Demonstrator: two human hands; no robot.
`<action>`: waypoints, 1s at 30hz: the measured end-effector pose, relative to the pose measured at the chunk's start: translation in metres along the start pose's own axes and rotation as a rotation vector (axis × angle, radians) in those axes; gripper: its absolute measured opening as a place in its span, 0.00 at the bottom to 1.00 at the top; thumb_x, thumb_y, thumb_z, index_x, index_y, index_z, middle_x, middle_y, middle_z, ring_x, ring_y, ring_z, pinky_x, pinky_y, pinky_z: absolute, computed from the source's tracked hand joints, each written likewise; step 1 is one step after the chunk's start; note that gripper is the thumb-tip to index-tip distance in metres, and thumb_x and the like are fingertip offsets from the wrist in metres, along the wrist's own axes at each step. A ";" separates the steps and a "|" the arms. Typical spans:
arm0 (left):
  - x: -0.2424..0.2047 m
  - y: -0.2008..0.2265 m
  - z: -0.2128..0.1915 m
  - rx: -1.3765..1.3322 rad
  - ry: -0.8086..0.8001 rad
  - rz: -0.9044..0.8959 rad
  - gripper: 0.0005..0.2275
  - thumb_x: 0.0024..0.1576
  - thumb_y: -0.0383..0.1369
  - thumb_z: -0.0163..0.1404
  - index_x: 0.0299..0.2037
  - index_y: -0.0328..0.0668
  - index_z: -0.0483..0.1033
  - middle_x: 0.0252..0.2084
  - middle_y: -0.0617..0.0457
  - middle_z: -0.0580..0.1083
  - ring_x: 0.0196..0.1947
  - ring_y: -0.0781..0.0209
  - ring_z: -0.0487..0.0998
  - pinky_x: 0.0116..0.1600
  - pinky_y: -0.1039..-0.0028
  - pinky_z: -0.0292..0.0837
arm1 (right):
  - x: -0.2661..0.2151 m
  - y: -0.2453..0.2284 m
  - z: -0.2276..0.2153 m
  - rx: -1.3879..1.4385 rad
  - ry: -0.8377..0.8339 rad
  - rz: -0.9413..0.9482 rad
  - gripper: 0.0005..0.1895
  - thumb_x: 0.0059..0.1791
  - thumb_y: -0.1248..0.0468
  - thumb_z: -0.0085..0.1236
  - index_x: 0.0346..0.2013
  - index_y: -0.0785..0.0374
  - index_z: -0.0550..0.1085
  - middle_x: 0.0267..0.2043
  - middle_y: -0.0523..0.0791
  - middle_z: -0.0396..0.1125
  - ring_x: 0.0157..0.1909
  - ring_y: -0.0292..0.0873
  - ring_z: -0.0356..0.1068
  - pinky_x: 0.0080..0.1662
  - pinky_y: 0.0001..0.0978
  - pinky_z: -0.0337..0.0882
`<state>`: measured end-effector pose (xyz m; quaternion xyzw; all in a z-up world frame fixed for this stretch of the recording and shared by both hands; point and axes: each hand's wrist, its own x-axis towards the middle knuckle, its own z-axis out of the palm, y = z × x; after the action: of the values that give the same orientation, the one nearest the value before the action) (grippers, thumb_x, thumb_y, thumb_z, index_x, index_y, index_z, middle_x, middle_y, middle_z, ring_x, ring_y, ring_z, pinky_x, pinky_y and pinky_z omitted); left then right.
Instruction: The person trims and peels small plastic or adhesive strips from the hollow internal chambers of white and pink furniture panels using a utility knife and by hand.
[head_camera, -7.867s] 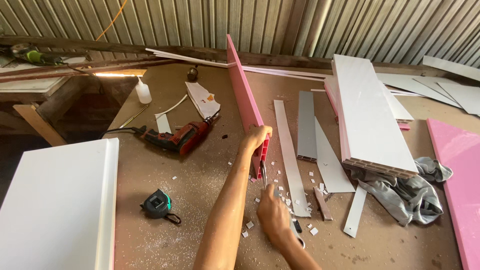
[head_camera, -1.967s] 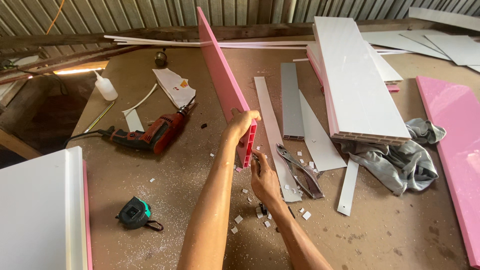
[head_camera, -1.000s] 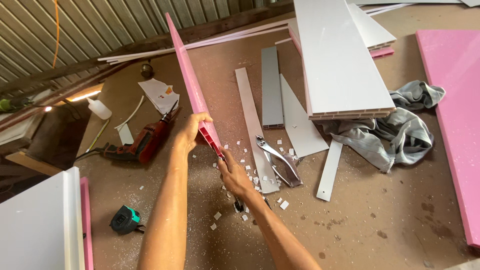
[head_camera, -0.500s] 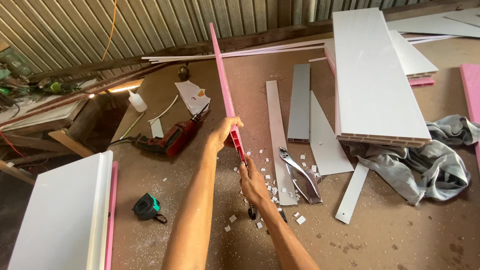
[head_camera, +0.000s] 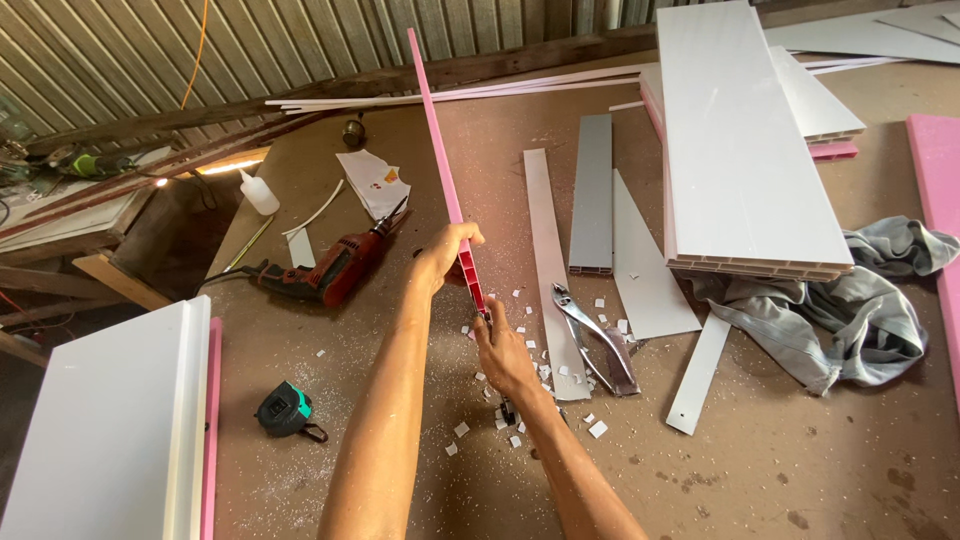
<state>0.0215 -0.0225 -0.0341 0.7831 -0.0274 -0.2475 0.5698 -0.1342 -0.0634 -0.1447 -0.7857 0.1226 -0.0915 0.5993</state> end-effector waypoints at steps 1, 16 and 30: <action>-0.001 0.000 0.000 -0.006 0.004 0.003 0.22 0.36 0.43 0.55 0.38 0.37 0.70 0.25 0.49 0.69 0.24 0.52 0.78 0.35 0.61 0.78 | -0.001 0.000 0.001 -0.027 0.007 0.002 0.20 0.60 0.55 0.31 0.67 0.49 0.56 0.34 0.55 0.72 0.24 0.43 0.64 0.33 0.40 0.69; -0.001 -0.002 -0.006 -0.034 -0.010 -0.008 0.22 0.36 0.44 0.56 0.37 0.39 0.69 0.25 0.49 0.69 0.26 0.51 0.78 0.36 0.61 0.78 | -0.017 -0.021 0.001 -0.114 0.054 0.073 0.25 0.59 0.55 0.33 0.72 0.49 0.56 0.35 0.55 0.72 0.22 0.40 0.63 0.31 0.36 0.66; 0.009 0.001 0.002 -0.015 -0.035 0.056 0.22 0.38 0.44 0.55 0.39 0.41 0.70 0.26 0.51 0.70 0.27 0.54 0.78 0.35 0.63 0.77 | -0.005 -0.013 0.001 -0.094 0.018 0.020 0.20 0.59 0.54 0.33 0.67 0.47 0.55 0.48 0.62 0.72 0.33 0.52 0.74 0.43 0.52 0.71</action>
<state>0.0285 -0.0272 -0.0365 0.7733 -0.0577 -0.2454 0.5818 -0.1376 -0.0571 -0.1322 -0.8109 0.1401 -0.0864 0.5616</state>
